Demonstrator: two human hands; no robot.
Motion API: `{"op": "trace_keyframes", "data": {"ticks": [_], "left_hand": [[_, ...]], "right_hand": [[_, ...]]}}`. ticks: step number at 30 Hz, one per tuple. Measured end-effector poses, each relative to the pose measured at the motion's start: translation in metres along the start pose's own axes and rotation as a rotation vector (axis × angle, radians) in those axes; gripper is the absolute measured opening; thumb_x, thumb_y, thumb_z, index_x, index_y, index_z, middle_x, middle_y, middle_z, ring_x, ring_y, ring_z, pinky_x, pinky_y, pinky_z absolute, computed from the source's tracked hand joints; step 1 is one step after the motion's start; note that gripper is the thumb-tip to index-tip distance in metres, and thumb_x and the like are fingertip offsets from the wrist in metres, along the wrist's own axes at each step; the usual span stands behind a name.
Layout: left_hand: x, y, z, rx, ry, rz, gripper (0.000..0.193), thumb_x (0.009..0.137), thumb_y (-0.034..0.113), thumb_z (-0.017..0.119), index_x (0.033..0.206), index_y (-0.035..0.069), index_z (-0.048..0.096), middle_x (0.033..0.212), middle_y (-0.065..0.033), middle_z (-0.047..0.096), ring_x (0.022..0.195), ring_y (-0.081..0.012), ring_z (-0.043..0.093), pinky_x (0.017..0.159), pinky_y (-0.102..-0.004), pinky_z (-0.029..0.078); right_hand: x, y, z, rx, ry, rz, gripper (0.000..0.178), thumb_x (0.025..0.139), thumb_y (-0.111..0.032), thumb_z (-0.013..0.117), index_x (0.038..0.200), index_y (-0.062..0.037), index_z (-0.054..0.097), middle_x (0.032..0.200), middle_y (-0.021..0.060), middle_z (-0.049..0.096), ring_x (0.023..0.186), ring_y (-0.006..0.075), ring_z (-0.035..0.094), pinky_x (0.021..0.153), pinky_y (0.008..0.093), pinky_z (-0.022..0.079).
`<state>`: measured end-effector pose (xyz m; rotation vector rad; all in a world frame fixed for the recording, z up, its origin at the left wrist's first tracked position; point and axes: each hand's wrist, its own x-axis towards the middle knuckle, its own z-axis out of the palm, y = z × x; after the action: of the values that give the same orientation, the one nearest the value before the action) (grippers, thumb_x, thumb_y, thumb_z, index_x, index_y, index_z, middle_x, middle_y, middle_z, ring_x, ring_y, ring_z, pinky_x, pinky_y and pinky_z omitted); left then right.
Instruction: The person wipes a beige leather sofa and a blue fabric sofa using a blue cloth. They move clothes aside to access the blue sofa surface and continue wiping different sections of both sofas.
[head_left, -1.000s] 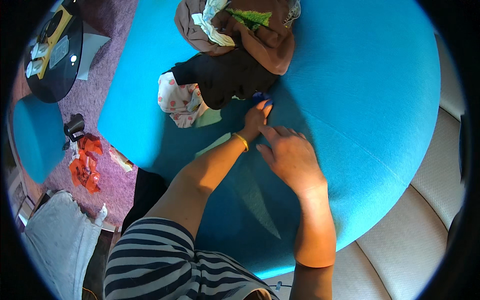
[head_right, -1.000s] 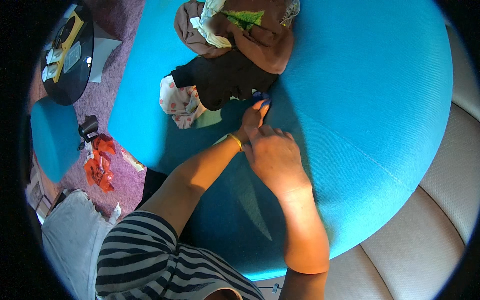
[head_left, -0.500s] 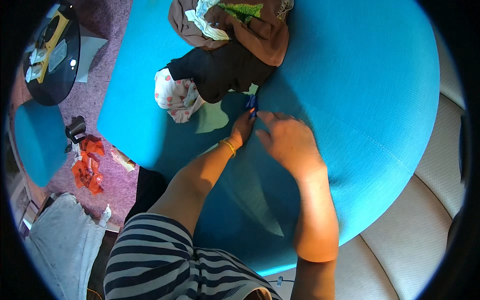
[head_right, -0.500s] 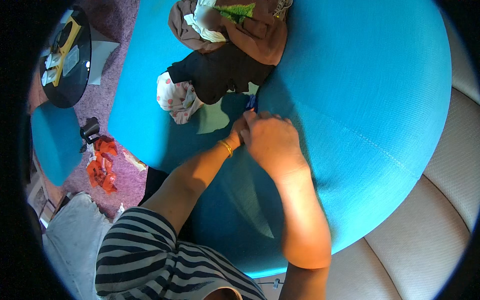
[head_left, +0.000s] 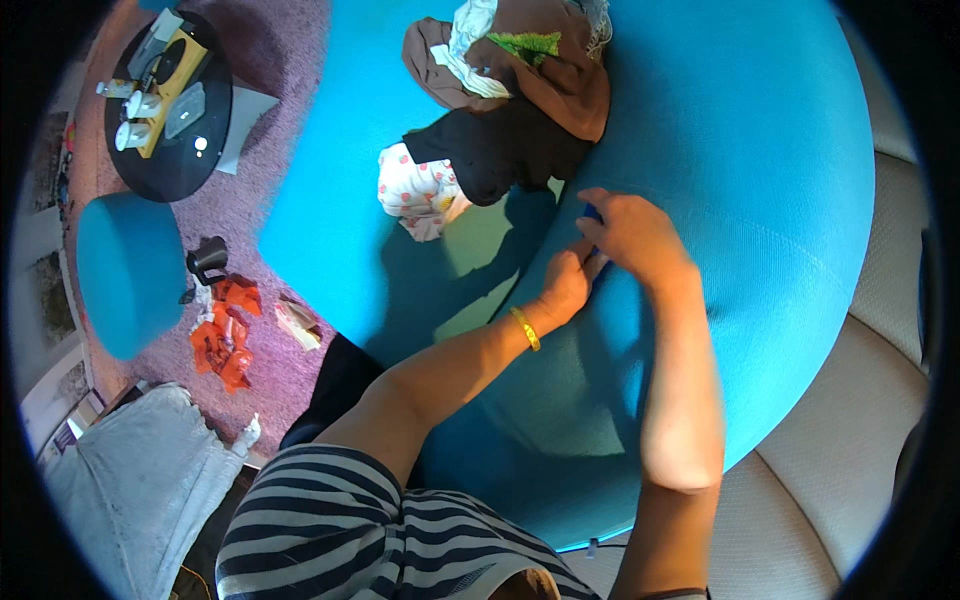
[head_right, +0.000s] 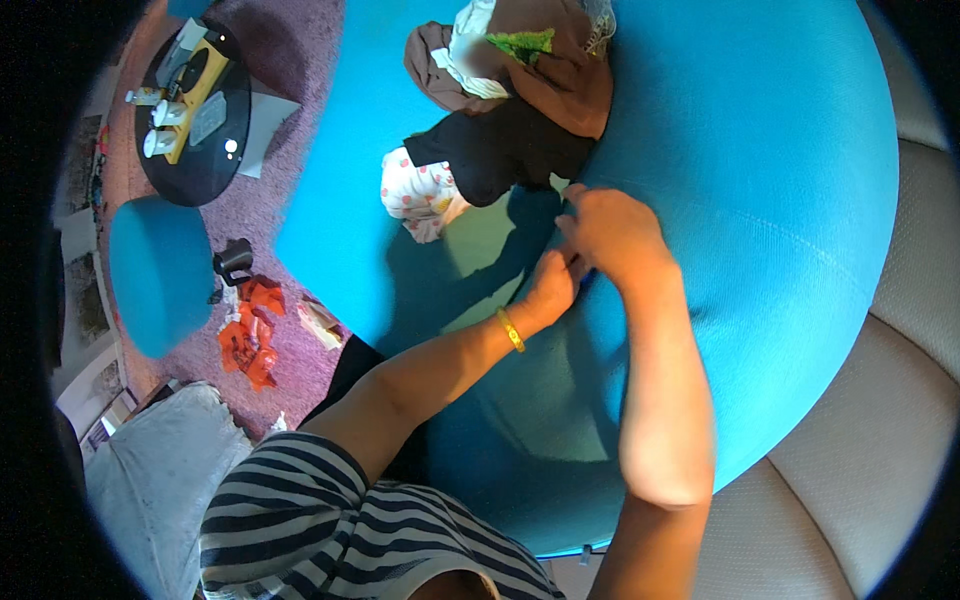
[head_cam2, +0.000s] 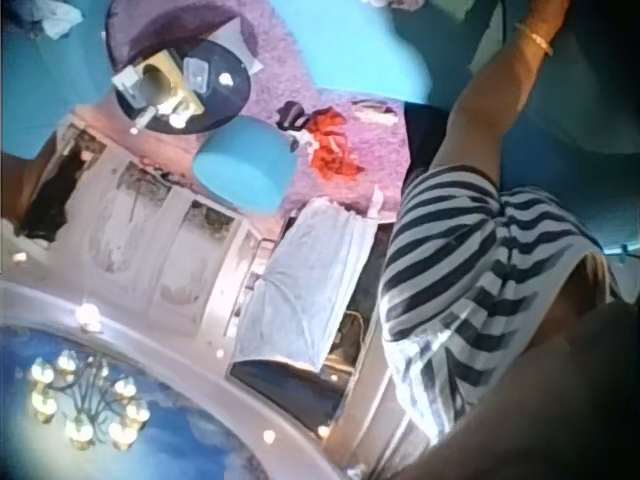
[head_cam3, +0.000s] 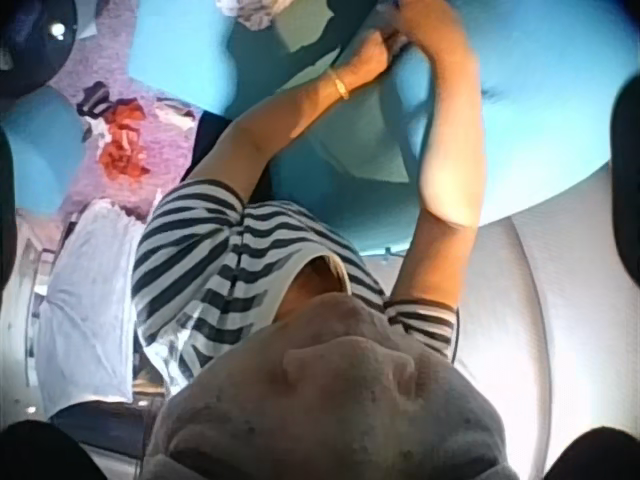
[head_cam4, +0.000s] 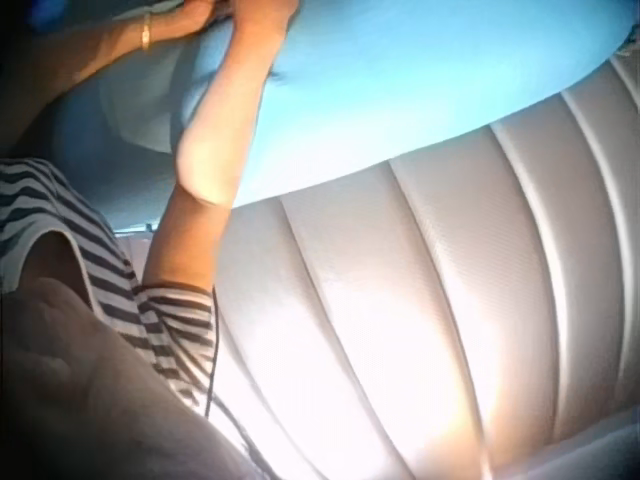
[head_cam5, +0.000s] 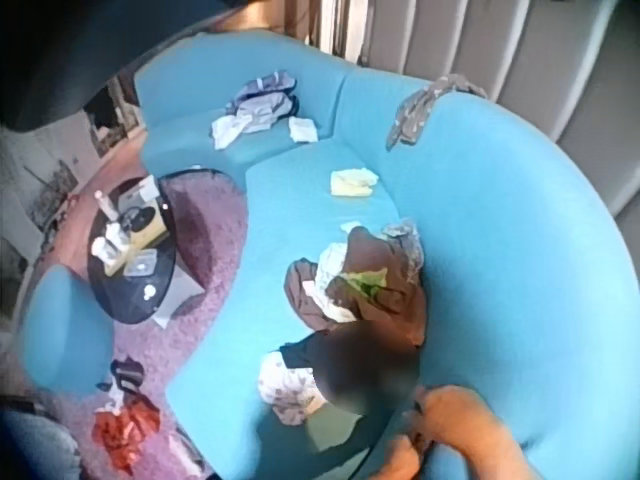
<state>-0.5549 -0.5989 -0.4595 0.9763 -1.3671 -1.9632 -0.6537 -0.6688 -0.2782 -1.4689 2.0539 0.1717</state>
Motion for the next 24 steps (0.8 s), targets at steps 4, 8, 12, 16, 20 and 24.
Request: {"op": "trace_keyframes", "data": {"ticks": [4, 8, 12, 16, 20, 24], "left_hand": [[-0.036, 0.034, -0.057, -0.303, -0.151, -0.338, 0.028, 0.100, 0.024, 0.058, 0.118, 0.002, 0.061, 0.098, -0.0044, 0.067, 0.087, -0.0127, 0.062, 0.077, -0.0289, 0.051], [-0.035, 0.041, -0.118, -0.757, 0.050, -0.430, 0.045, 0.105, 0.040, 0.046, 0.136, 0.007, 0.051, 0.123, -0.0068, 0.062, 0.104, -0.0190, 0.064, 0.092, -0.0342, 0.054], [-0.026, 0.042, -0.161, -0.762, -0.007, -0.472, 0.048, 0.104, 0.043, 0.046, 0.135, 0.008, 0.053, 0.129, -0.0072, 0.061, 0.114, -0.0219, 0.060, 0.096, -0.0370, 0.051], [-0.029, 0.023, -0.206, -0.001, -0.149, -0.441, 0.043, 0.103, 0.037, 0.053, 0.134, 0.009, 0.056, 0.131, -0.0081, 0.061, 0.117, -0.0209, 0.059, 0.096, -0.0370, 0.049], [-0.014, -0.008, -0.274, 0.956, -0.173, -0.177, 0.058, 0.085, 0.016, 0.072, 0.138, 0.004, 0.052, 0.125, -0.0203, 0.059, 0.109, -0.0381, 0.059, 0.097, -0.0427, 0.047], [0.022, -0.043, -0.295, 0.876, -0.089, 0.130, 0.057, 0.083, 0.014, 0.074, 0.135, 0.001, 0.053, 0.126, -0.0226, 0.056, 0.114, -0.0399, 0.055, 0.100, -0.0439, 0.045]], "right_hand": [[0.005, -0.008, 0.001, -0.033, -0.168, 0.021, 0.052, 0.088, -0.036, 0.067, 0.132, -0.0087, 0.060, 0.119, 0.0216, 0.066, 0.111, 0.0388, 0.062, 0.095, 0.0439, 0.050], [0.013, -0.025, 0.049, -0.015, -0.414, -0.086, 0.094, 0.078, -0.060, 0.071, 0.148, -0.0062, 0.040, 0.136, 0.0260, 0.056, 0.123, 0.0405, 0.056, 0.104, 0.0438, 0.045], [0.014, -0.070, 0.150, 0.554, -0.014, -0.008, 0.079, 0.077, -0.025, 0.080, 0.144, -0.0049, 0.044, 0.132, 0.0226, 0.057, 0.120, 0.0350, 0.058, 0.101, 0.0400, 0.047], [0.019, -0.057, 0.265, 1.281, 0.251, 0.333, 0.063, 0.075, 0.007, 0.070, 0.135, -0.0002, 0.052, 0.116, 0.0089, 0.065, 0.105, 0.0197, 0.061, 0.094, 0.0318, 0.049], [0.029, -0.059, 0.330, 1.618, 0.415, 0.651, 0.060, 0.078, 0.002, 0.074, 0.135, -0.0018, 0.055, 0.114, 0.0099, 0.067, 0.100, 0.0190, 0.063, 0.091, 0.0316, 0.050], [0.085, -0.075, 0.335, 1.739, 0.587, 0.601, 0.082, 0.081, -0.005, 0.077, 0.152, -0.0048, 0.034, 0.130, 0.0124, 0.058, 0.111, 0.0196, 0.058, 0.095, 0.0319, 0.048]]}}
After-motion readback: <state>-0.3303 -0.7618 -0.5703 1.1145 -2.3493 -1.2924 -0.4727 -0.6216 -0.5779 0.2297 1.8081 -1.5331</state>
